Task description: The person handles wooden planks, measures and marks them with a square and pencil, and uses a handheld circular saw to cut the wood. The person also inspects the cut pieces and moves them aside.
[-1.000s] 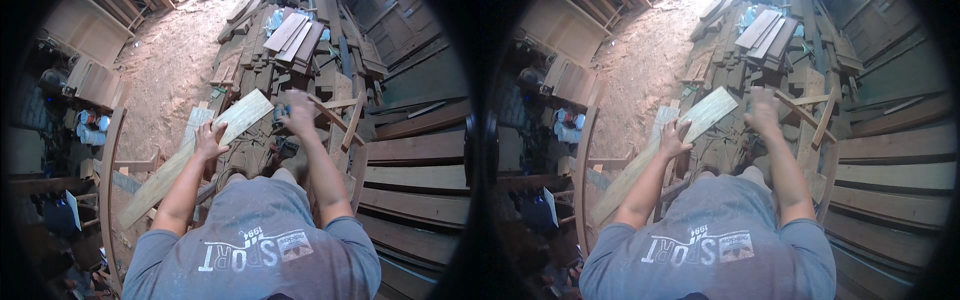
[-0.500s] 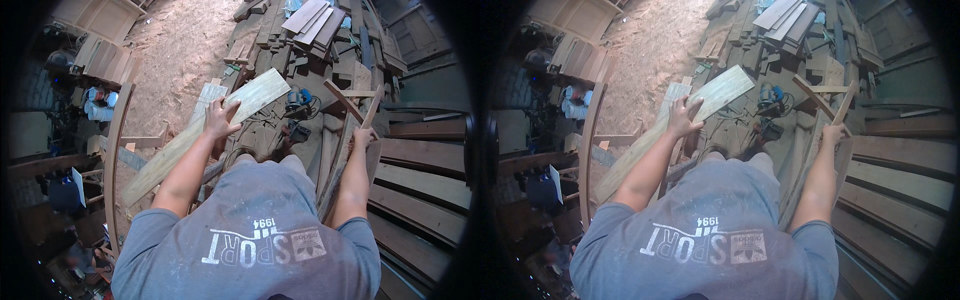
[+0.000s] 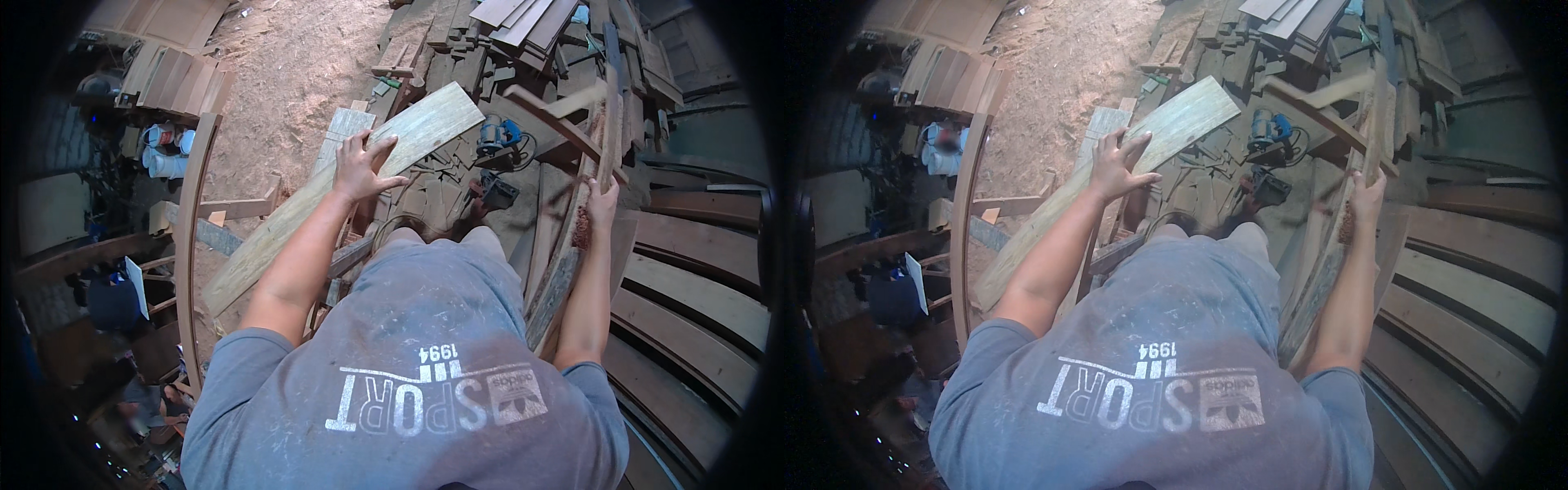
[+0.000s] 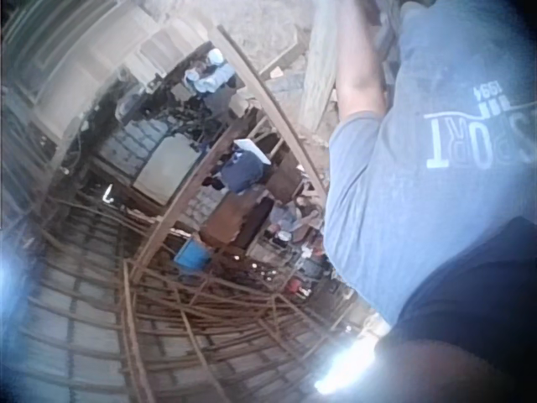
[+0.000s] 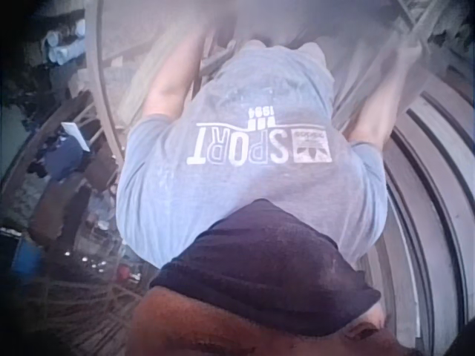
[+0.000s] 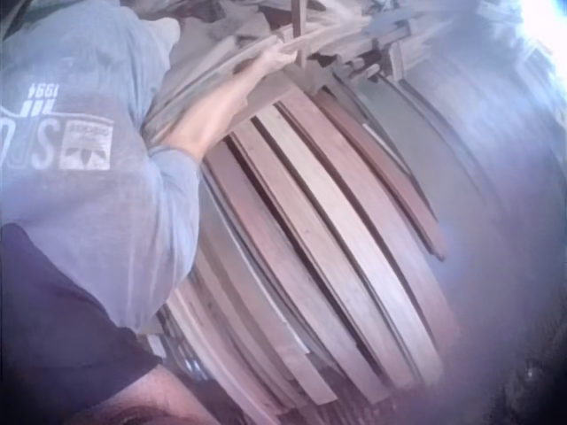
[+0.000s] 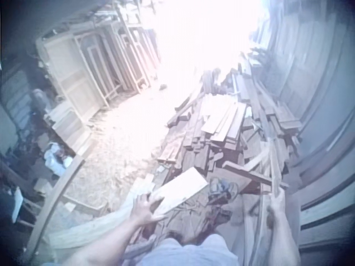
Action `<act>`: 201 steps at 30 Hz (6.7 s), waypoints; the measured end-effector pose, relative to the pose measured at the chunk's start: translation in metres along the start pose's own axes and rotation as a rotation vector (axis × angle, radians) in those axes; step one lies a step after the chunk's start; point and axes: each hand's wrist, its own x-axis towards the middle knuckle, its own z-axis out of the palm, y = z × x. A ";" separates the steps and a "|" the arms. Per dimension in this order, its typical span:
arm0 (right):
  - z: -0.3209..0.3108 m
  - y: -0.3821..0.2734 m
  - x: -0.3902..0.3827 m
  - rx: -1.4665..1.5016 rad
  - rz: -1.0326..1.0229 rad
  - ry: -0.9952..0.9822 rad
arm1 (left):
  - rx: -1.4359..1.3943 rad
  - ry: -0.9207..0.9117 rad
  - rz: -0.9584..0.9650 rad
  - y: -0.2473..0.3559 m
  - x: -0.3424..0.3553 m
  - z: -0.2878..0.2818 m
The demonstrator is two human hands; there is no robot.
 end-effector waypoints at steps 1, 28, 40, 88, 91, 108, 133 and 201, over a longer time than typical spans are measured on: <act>-0.006 -0.015 -0.012 0.033 -0.073 -0.043 | -0.042 0.001 -0.020 -0.002 0.001 0.002; 0.101 -0.196 -0.175 0.156 -0.393 -0.692 | -0.168 0.013 -0.163 -0.026 0.008 0.022; 0.179 -0.079 -0.113 0.818 0.560 -0.611 | -0.116 0.119 -0.207 -0.011 0.008 0.023; 0.125 -0.240 -0.118 0.569 0.439 -1.267 | -0.257 0.112 -0.268 -0.031 -0.020 -0.011; 0.135 -0.220 -0.119 0.610 0.367 -1.247 | 0.026 0.135 -0.354 -0.072 -0.074 -0.034; 0.143 -0.225 -0.102 0.547 0.238 -1.234 | 0.072 0.264 -0.586 -0.106 -0.172 -0.040; 0.157 -0.228 -0.069 0.599 0.249 -1.267 | 0.132 0.076 -0.752 -0.067 -0.131 -0.031; 0.599 0.215 -0.063 -0.814 -0.557 -1.304 | -0.231 0.017 -0.395 -0.012 -0.010 0.012</act>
